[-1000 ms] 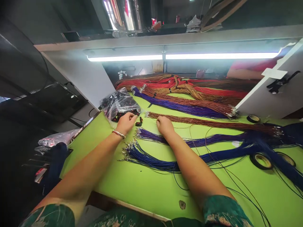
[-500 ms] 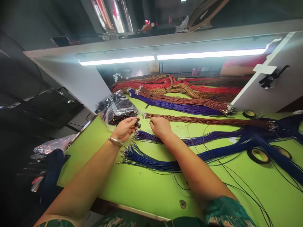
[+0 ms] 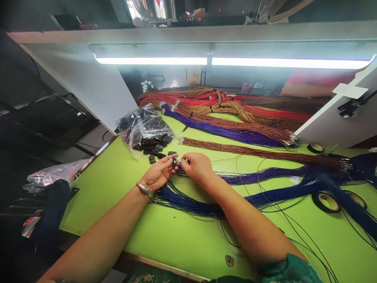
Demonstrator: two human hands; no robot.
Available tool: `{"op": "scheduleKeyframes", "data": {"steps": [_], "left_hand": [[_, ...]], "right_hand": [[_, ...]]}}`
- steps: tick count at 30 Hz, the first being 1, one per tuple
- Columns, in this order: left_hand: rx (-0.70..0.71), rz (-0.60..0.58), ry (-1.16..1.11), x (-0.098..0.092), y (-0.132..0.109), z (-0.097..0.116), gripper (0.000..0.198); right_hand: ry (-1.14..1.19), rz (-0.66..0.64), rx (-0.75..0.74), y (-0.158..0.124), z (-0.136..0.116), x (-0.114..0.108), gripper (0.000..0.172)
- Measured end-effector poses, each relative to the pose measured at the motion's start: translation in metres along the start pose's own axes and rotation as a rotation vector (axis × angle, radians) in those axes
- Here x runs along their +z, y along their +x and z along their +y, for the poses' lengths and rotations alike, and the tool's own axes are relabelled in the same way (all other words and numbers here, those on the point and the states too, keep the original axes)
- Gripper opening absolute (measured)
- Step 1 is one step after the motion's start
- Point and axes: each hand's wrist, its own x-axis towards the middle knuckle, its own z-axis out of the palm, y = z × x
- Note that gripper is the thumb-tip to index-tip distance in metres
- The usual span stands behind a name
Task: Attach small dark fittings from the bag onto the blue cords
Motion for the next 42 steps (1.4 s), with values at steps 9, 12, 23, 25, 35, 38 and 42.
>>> {"op": "scheduleKeyframes", "data": {"steps": [9, 12, 23, 25, 35, 38, 42], "left_hand": [[0.003, 0.027, 0.016, 0.001, -0.002, -0.002, 0.018], [0.010, 0.034, 0.023, 0.003, -0.003, -0.001, 0.018], [0.127, 0.087, 0.110, 0.003, -0.003, -0.009, 0.030], [0.143, 0.081, 0.105, 0.004, -0.003, -0.010, 0.030], [0.095, 0.081, 0.037, 0.006, -0.002, -0.008, 0.028], [0.116, 0.069, 0.066, 0.005, -0.002, -0.009, 0.030], [0.131, 0.033, 0.161, 0.004, -0.002, -0.013, 0.027]], "right_hand": [[-0.094, 0.008, 0.027, -0.002, -0.004, -0.002, 0.020], [-0.113, 0.011, 0.028, -0.002, -0.004, -0.003, 0.020], [-0.299, -0.106, -0.142, -0.001, -0.001, -0.005, 0.027], [-0.265, -0.123, -0.166, 0.000, 0.001, -0.003, 0.025], [0.075, 0.008, -0.041, -0.002, 0.004, 0.006, 0.016], [-0.029, -0.015, -0.087, -0.002, 0.003, 0.007, 0.019], [-0.120, -0.060, -0.139, -0.002, 0.005, 0.010, 0.018]]}}
